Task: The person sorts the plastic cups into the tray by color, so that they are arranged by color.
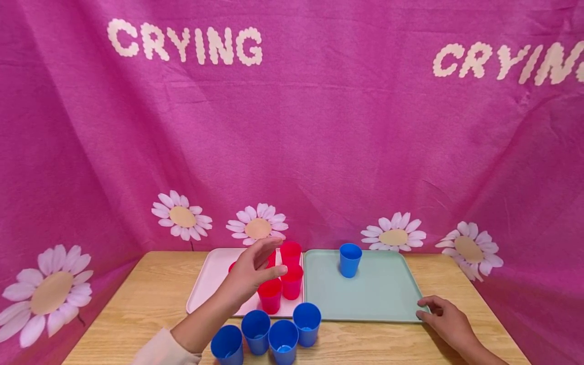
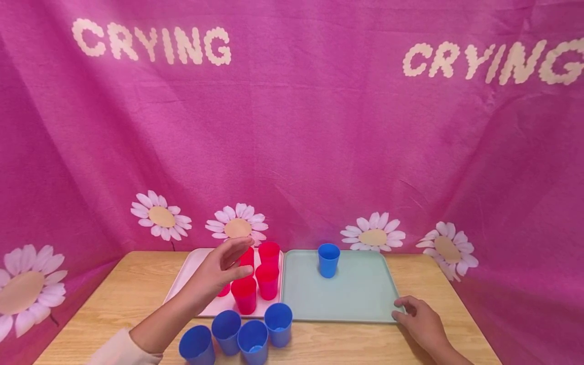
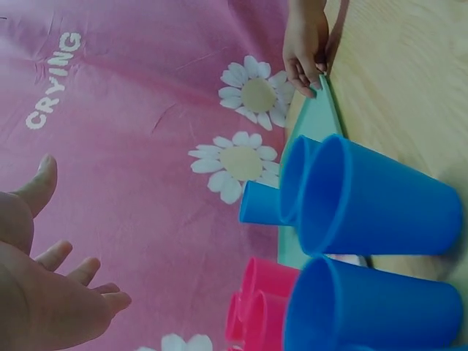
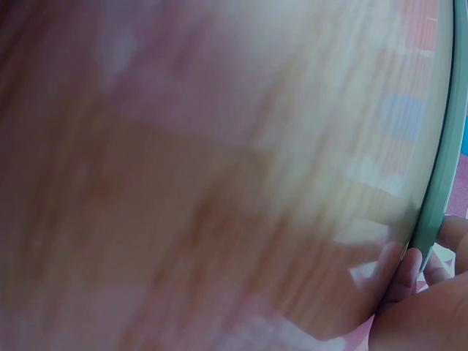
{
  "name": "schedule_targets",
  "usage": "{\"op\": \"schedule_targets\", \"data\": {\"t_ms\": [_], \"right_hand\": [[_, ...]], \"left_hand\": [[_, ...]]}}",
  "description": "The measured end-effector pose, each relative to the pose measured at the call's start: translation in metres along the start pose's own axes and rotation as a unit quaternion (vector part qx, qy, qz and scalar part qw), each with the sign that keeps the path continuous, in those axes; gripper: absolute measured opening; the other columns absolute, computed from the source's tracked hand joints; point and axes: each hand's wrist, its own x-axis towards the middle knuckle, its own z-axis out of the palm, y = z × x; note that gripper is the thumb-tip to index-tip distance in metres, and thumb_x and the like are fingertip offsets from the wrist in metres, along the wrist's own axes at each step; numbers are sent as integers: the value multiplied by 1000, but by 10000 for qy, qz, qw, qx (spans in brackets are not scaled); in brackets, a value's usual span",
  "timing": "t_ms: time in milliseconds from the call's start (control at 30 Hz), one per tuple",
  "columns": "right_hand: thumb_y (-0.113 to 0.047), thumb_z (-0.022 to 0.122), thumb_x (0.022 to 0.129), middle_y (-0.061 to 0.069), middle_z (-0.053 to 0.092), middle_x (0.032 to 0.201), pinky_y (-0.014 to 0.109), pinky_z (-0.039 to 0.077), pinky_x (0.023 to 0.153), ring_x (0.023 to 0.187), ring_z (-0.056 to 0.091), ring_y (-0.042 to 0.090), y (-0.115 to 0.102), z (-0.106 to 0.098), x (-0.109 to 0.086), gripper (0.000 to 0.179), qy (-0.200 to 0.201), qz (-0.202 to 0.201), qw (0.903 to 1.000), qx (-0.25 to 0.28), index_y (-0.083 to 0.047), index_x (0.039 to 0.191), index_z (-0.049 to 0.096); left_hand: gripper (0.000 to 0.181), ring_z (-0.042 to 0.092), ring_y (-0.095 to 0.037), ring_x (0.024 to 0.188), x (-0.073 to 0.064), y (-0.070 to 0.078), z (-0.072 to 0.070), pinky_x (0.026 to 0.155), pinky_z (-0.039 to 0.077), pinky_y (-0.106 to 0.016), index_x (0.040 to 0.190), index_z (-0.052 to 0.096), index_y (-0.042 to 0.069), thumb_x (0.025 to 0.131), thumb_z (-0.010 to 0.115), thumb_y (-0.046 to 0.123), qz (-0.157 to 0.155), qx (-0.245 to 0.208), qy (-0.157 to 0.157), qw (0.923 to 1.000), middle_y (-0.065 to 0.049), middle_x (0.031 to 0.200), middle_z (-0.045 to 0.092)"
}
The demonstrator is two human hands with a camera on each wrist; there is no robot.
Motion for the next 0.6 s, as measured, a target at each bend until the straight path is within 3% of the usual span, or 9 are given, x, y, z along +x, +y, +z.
{"op": "schedule_targets", "data": {"t_ms": [267,600], "right_hand": [[-25,77,92,12,66,107,36,47,80,92,55,23,3,0,1,30,-43,-23,10000,-1,-4,113,71],[-24,76,93,11,65,106,37,47,81,93,54,24,-1,-1,-1,31,-72,63,10000,23,-3,115,70]], "left_hand": [[69,40,-39,147,-28,-14,-16,113,40,-49,149,52,12,88,82,20,-352,152,69,9992,-12,154,52],[74,44,-39,145,-55,-34,-35,113,41,-50,148,53,15,83,87,29,-971,431,327,9938,-11,152,53]]}}
